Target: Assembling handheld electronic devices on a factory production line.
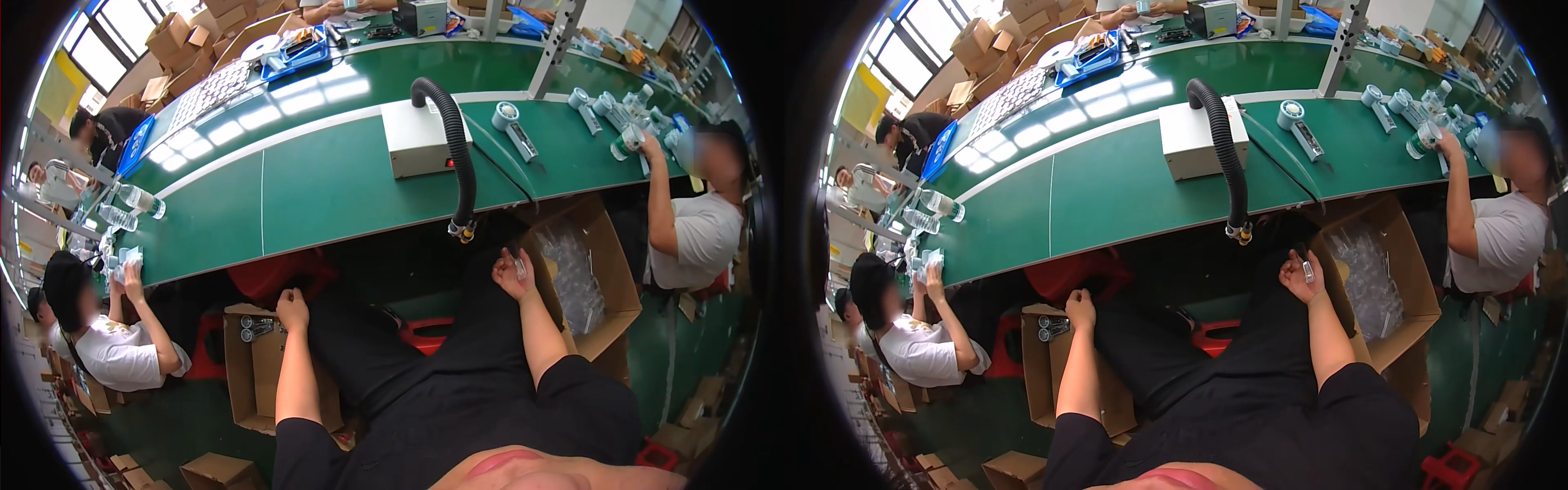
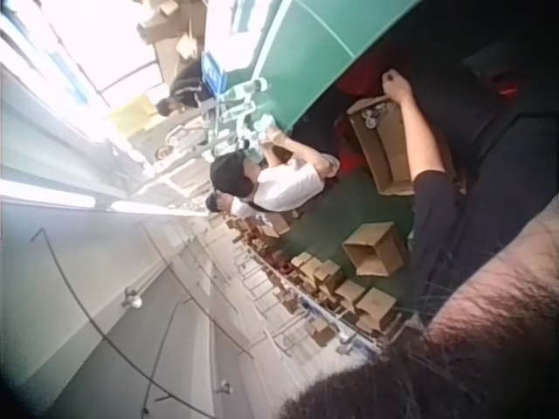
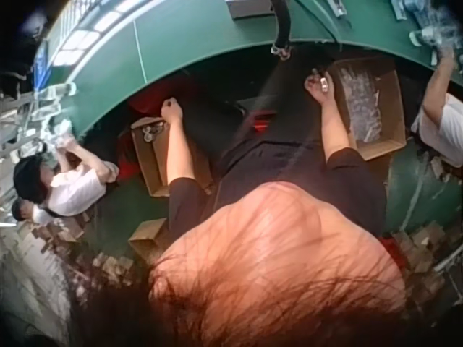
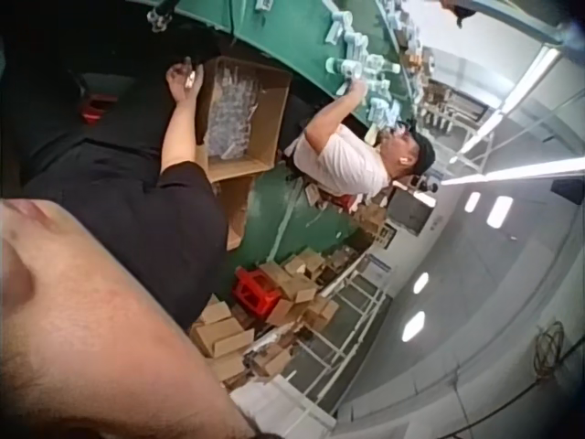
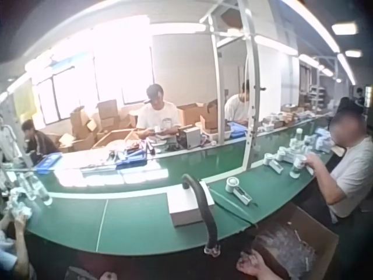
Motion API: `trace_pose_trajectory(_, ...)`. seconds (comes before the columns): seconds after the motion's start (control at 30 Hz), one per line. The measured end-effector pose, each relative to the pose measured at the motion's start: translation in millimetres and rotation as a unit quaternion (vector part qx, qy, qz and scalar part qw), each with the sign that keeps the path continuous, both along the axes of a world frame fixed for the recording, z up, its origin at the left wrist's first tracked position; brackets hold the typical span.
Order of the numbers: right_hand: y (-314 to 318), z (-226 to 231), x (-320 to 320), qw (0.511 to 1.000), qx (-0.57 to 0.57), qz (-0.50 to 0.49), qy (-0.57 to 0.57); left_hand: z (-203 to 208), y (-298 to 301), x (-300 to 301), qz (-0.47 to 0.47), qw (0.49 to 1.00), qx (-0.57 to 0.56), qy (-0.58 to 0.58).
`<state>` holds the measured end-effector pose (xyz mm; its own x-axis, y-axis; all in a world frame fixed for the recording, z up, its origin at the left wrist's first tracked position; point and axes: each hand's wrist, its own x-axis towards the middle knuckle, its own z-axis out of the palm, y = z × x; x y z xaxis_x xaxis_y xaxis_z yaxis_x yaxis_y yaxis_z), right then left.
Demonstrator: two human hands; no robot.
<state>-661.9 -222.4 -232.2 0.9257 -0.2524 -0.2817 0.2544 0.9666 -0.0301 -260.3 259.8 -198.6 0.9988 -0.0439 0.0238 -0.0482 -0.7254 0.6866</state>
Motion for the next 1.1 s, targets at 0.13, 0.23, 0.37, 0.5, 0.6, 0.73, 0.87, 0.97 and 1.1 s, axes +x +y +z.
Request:
trace_pose_trajectory(0.13, -2, -1, -2, 1.0, -0.005, -0.005, 0.004, 2, -3, -2, 0.002, 1.0, -0.001, 0.004)
trace_pose_trajectory(0.23, -2, -1, -1, 1.0, -0.008, -0.002, 0.0, 4, -1, -4, 0.006, 1.0, -0.004, 0.007)
trace_pose_trajectory(0.37, -2, -6, 4, 1.0, 0.022, 0.001, 0.01, 6, 5, -6, 0.019, 1.0, 0.011, 0.007)
trace_pose_trajectory(0.5, -8, -18, -8, 1.0, -0.014, -0.001, -0.015, 11, -7, -3, 0.004, 1.0, 0.027, -0.015)
trace_pose_trajectory(0.6, -3, -14, 0, 1.0, 0.001, -0.009, 0.006, 11, 2, -4, 0.027, 1.0, 0.006, 0.004)
trace_pose_trajectory(0.73, -6, -12, -1, 1.0, -0.012, 0.016, -0.024, 24, -7, -7, 0.03, 0.997, 0.007, 0.064)
trace_pose_trajectory(0.87, -5, -10, 2, 0.998, -0.022, 0.03, -0.057, 21, -5, -7, 0.032, 0.997, 0.006, 0.064)
trace_pose_trajectory(0.97, -4, -9, 1, 0.999, -0.031, 0.017, -0.005, 18, -3, -6, 0.033, 0.999, 0.002, 0.043)
trace_pose_trajectory(1.1, -6, -9, 0, 1.0, -0.019, 0.022, -0.012, 20, -5, -7, 0.032, 0.999, -0.002, 0.035)
